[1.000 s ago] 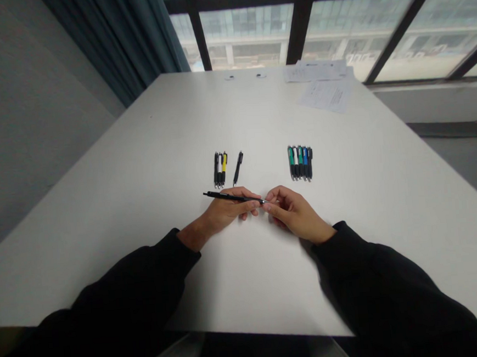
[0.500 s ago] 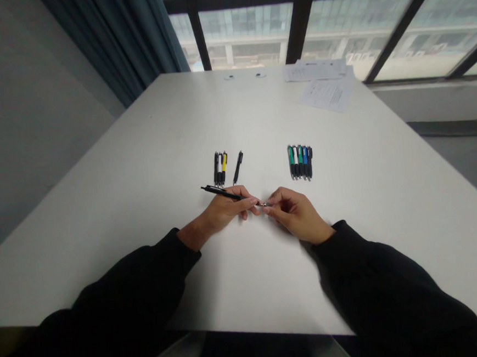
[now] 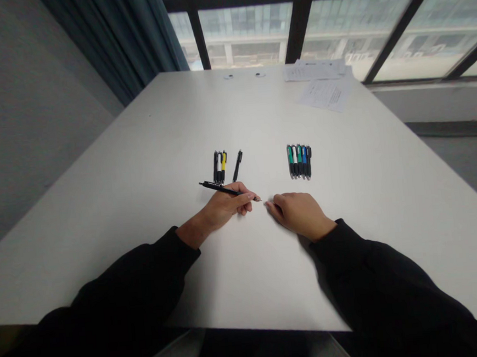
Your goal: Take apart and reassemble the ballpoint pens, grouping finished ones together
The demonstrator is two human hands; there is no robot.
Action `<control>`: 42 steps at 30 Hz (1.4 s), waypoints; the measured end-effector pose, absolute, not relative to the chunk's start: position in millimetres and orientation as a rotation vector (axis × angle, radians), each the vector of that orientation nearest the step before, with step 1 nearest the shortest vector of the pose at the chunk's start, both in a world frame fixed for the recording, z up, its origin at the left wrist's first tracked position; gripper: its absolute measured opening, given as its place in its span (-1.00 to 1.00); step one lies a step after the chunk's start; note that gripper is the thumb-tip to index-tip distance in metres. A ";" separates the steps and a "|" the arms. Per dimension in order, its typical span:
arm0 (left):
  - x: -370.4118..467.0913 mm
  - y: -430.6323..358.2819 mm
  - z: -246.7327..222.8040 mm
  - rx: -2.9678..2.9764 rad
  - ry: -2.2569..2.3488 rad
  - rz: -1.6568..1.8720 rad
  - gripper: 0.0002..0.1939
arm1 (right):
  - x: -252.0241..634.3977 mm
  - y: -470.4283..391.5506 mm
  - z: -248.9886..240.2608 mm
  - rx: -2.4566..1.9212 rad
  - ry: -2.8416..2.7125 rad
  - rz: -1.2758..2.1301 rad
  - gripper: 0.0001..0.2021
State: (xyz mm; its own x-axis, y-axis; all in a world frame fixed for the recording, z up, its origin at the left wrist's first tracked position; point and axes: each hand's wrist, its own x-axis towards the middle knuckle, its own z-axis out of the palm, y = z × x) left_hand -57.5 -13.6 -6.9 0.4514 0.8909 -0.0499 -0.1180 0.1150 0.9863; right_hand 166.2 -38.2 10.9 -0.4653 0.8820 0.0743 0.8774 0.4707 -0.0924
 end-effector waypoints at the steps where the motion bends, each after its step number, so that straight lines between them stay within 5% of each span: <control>1: -57.5 -13.5 -6.7 1.230 0.805 0.872 -0.69 | 165.4 -37.6 10.0 -1.575 -2.603 0.030 -0.55; 8: -58.1 -11.0 -9.4 1.212 0.773 0.855 -0.69 | 167.5 -34.9 10.4 -1.659 -2.520 0.028 -0.54; 19: -58.5 -13.9 -2.9 1.236 0.752 0.764 -0.62 | 165.3 -51.0 18.0 -1.103 -2.228 0.380 -0.78; 42: -54.9 -9.6 -1.0 1.000 0.825 0.911 -0.73 | 193.1 -30.2 16.9 -1.333 -2.327 0.622 -0.79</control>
State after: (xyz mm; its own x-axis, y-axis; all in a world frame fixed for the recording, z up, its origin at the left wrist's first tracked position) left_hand -54.9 -9.6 -1.0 0.3895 0.9082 -0.1530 -0.2420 0.2612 0.9345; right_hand 193.1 -30.2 16.9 -0.4738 0.8738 0.1097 0.7024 0.4501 -0.5514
